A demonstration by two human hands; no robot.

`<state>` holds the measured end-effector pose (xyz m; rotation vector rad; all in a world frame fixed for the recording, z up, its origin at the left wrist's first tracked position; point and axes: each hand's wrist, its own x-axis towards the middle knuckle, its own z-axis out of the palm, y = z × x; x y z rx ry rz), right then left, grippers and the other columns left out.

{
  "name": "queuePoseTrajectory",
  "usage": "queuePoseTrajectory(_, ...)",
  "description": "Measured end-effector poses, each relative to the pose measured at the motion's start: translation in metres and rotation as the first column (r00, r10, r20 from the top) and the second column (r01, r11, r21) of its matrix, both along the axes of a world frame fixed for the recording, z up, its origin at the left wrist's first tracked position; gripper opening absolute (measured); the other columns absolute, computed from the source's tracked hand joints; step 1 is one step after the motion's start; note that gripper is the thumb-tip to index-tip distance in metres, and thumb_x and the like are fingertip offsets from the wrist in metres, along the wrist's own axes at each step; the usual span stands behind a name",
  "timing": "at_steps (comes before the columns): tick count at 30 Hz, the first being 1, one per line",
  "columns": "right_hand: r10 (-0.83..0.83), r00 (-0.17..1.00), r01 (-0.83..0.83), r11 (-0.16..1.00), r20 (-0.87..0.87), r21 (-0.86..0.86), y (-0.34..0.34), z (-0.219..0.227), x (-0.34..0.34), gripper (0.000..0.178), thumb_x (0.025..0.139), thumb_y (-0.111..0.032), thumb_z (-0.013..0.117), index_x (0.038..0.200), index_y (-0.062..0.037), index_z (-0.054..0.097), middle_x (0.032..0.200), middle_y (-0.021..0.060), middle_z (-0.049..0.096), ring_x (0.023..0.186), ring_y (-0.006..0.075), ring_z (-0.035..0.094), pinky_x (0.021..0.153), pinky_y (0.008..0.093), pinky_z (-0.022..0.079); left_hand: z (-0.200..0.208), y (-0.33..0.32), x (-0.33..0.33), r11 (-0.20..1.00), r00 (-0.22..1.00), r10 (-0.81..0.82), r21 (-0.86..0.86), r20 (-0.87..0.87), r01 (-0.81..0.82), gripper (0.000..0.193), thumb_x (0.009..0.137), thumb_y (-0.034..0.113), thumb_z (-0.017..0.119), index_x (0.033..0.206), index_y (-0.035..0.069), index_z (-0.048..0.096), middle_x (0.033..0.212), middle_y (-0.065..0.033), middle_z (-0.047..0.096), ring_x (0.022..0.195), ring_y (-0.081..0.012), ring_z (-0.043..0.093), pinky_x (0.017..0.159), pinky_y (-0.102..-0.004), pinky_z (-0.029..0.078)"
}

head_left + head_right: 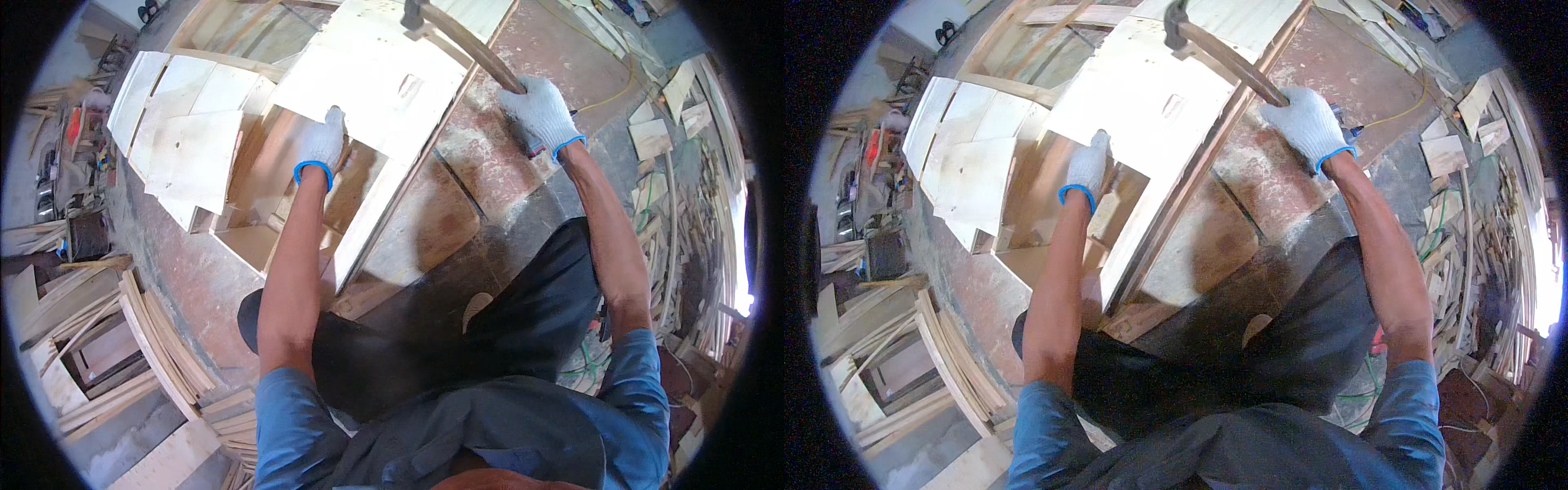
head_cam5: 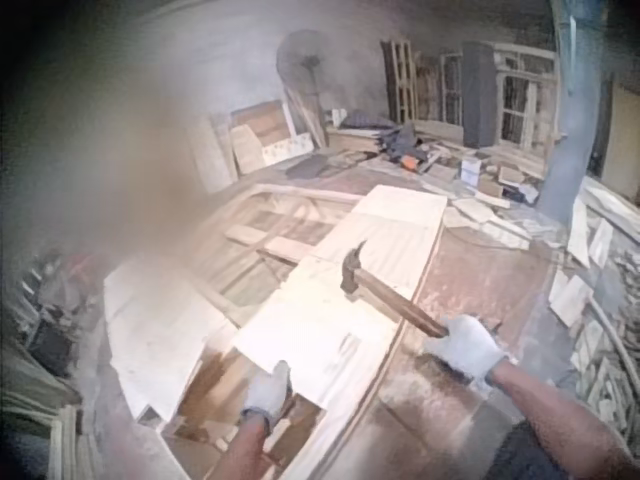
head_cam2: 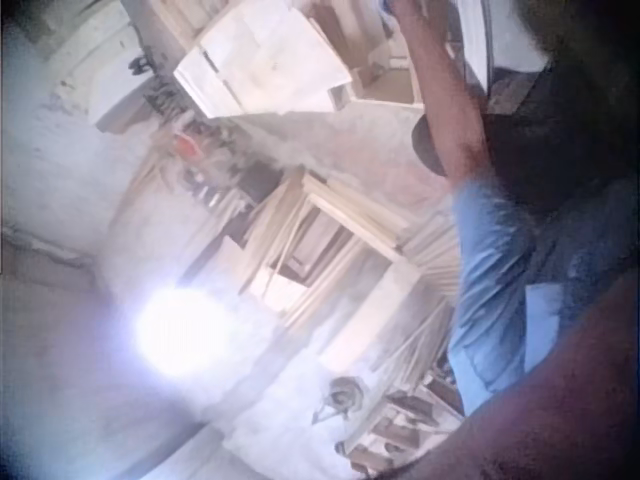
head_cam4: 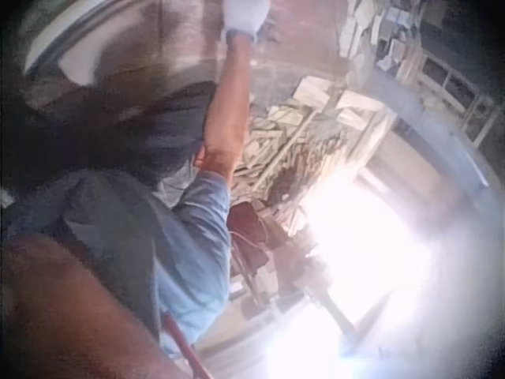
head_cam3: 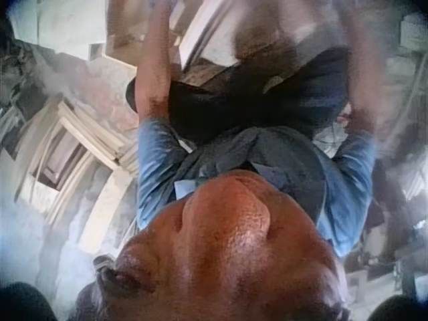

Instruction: The person assembles a wooden structure by positioning planks, using a nail gun to fasten pieces, and marking measurements with a pencil and ruler. They repeatedly adjust and secure components while seated on the floor.

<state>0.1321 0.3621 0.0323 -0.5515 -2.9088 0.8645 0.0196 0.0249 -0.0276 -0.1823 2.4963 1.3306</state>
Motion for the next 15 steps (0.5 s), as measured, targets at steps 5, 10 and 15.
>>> queuePoseTrajectory(5,-0.075,0.988,0.064,0.994,-0.133,-0.085,-0.023,0.03,-0.011,0.048,0.087,-0.043,0.063,0.1,0.0033,0.069,0.08,0.0276,0.067,0.08,0.0429,0.069,0.074,0.0474,0.053,0.015,-0.004,0.006,0.996,0.991,-0.054,-0.062,0.125,0.062,0.067,0.101,0.054,0.038,0.087,-0.006,0.064,0.073,-0.0198,0.064,0.063,-0.0295,0.064,0.061,-0.0419,0.051)
queuePoseTrajectory(10,0.034,0.995,-0.053,0.976,0.091,0.213,0.005,0.0,-0.026,0.044,0.087,-0.038,0.06,0.102,0.0017,0.07,0.089,0.0295,0.068,0.089,0.0464,0.067,0.081,0.0522,0.053,0.013,0.003,0.004,0.999,0.993,-0.046,-0.004,0.113,0.047,0.065,0.101,0.053,0.036,0.073,0.0,0.062,0.064,-0.0153,0.062,0.05,-0.0236,0.061,0.053,-0.0397,0.05)
queuePoseTrajectory(15,0.013,0.998,-0.022,0.985,0.055,0.17,-0.007,-0.004,-0.014,0.045,0.086,-0.039,0.061,0.104,0.0017,0.07,0.092,0.0302,0.068,0.09,0.0466,0.067,0.083,0.0522,0.053,-0.006,-0.012,-0.001,0.983,0.994,-0.083,-0.156,0.071,0.094,0.069,0.101,0.052,0.033,0.073,-0.002,0.065,0.064,-0.0165,0.065,0.055,-0.0251,0.066,0.059,-0.0408,0.052)
